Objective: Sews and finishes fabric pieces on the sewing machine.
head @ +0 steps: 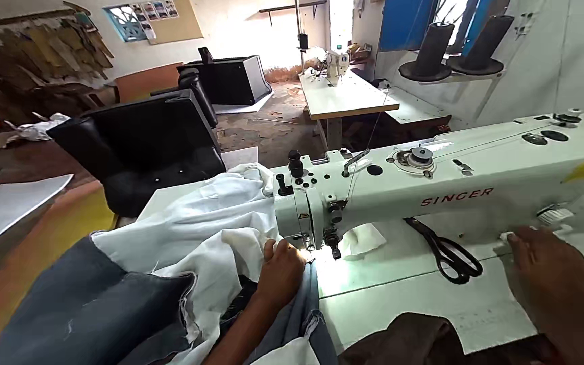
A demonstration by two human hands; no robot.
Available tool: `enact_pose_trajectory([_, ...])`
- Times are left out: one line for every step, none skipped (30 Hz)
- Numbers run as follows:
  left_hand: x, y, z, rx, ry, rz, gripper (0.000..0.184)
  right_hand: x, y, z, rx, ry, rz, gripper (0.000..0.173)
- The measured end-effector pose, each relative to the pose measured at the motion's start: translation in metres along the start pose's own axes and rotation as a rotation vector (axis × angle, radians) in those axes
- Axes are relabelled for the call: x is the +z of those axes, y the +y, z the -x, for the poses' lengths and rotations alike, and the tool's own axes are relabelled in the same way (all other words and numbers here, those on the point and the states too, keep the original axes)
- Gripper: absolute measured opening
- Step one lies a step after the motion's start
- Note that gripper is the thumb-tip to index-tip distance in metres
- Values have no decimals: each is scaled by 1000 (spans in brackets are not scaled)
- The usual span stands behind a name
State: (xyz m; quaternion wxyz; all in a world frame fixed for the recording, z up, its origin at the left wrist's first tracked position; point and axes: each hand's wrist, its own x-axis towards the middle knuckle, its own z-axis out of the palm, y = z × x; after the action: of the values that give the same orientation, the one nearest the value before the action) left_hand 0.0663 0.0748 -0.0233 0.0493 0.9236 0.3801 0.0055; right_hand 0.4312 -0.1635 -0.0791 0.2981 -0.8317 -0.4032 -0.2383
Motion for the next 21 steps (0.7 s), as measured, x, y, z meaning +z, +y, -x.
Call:
enact_pose_trajectory([-1,0,-1,-5,-18,6,28,4,7,6,-20,-12,10,58])
enact_pose_trajectory([0,0,-1,-2,-10,4,27,8,12,13,-34,-25,16,60])
enact_pose_trajectory([1,-1,-2,6,13,-6,26,10,15,16,-35,-56,25,62])
enact_pose_trajectory([2,-1,-2,16,36,-14,25,10,17,17,-29,-85,38,65])
enact_pose_trajectory([3,0,-2,16,22,-18,25,10,20,19,-28,-109,48,66])
enact_pose_trajectory([3,0,-1,18,16,-29,24,12,23,22,-24,-132,55,66])
enact_pose_trajectory([2,0,-1,18,5,-38,24,15,26,24,-33,-145,66,66])
enact_pose_trajectory([2,0,-1,21,-2,-41,24,17,29,26,-47,-151,76,66])
enact_pose_trajectory([0,1,1,25,-16,-38,25,17,31,26,-60,-155,81,66])
enact_pose_trajectory([-1,1,2,25,-43,-38,25,18,33,27,-74,-159,87,66])
enact_pose_trajectory([-2,1,3,25,-67,-41,26,18,34,27,-71,-169,94,68])
enact_pose_trajectory([-2,0,4,26,-76,-44,26,18,34,27,-66,-170,98,70])
enact_pose_trajectory([-2,0,5,21,-88,-47,27,17,33,26,-57,-161,96,72])
enact_pose_trajectory([-3,0,6,17,-106,-46,29,16,31,26,-53,-138,80,73])
enact_pose_trajectory([-3,0,6,22,-107,-42,29,16,26,26,-52,-104,54,73])
enact_pose_trajectory([-1,-2,7,41,-81,-34,30,14,17,28,-24,-90,20,72])
enact_pose_trajectory([2,-5,7,65,-56,-24,30,13,3,31,-10,-51,-21,68])
enact_pose_trajectory([0,-7,5,71,-86,-16,33,14,-17,34,-22,6,-56,64])
enact_pose_trajectory([0,-9,3,83,-110,-13,34,15,-42,37,-67,43,-103,58])
enact_pose_trajectory([1,-11,2,106,-111,-8,34,18,-68,41,-139,46,-157,52])
enact_pose_trajectory([3,-13,2,130,-100,4,32,25,-94,43,-227,40,-205,46])
